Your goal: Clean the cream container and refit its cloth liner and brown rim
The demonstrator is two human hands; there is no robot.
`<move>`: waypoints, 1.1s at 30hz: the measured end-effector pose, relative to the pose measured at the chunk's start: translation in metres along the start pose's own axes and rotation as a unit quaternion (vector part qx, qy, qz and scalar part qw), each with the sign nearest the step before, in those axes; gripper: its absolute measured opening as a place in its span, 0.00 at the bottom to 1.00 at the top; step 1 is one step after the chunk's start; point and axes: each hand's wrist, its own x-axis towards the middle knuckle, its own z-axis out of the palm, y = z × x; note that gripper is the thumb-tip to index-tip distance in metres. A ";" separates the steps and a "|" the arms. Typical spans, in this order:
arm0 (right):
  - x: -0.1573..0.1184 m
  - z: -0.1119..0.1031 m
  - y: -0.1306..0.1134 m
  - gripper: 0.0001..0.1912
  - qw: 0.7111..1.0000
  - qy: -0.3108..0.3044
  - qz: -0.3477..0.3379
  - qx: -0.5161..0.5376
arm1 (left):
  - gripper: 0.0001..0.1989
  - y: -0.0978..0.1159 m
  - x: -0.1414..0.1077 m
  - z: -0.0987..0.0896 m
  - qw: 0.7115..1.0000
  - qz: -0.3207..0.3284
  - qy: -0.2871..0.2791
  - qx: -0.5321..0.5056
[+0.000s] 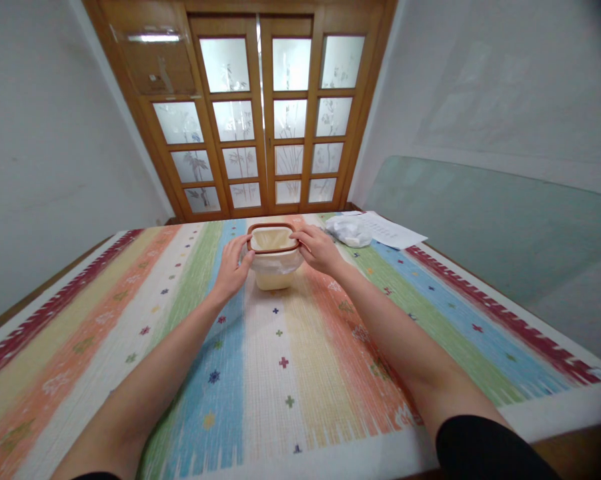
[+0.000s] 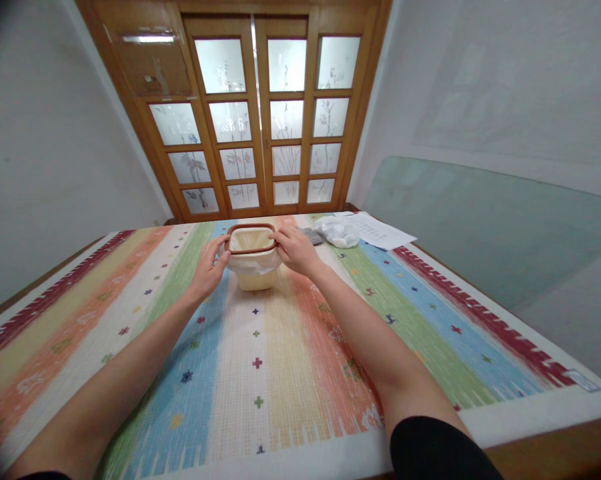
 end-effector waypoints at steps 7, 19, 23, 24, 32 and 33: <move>-0.003 0.012 0.007 0.21 1.000 -0.015 0.020 0.013 | 0.21 -0.005 -0.004 0.005 1.000 -0.011 -0.014 -0.014; -0.005 0.018 0.012 0.16 0.984 0.025 0.057 0.164 | 0.20 -0.003 -0.006 0.008 0.999 -0.023 -0.011 -0.036; -0.008 0.028 0.013 0.15 0.958 0.012 0.102 0.266 | 0.20 -0.002 -0.007 0.007 0.999 -0.033 -0.014 -0.039; -0.008 0.030 0.013 0.14 0.952 0.013 0.116 0.282 | 0.20 -0.002 -0.007 0.008 0.998 -0.036 -0.015 -0.039; -0.005 0.037 0.008 0.14 0.943 0.019 0.157 0.292 | 0.19 -0.001 -0.011 0.014 0.998 -0.028 -0.016 -0.050; -0.004 0.037 0.006 0.15 0.943 0.019 0.156 0.294 | 0.19 -0.001 -0.011 0.015 0.998 -0.029 -0.017 -0.053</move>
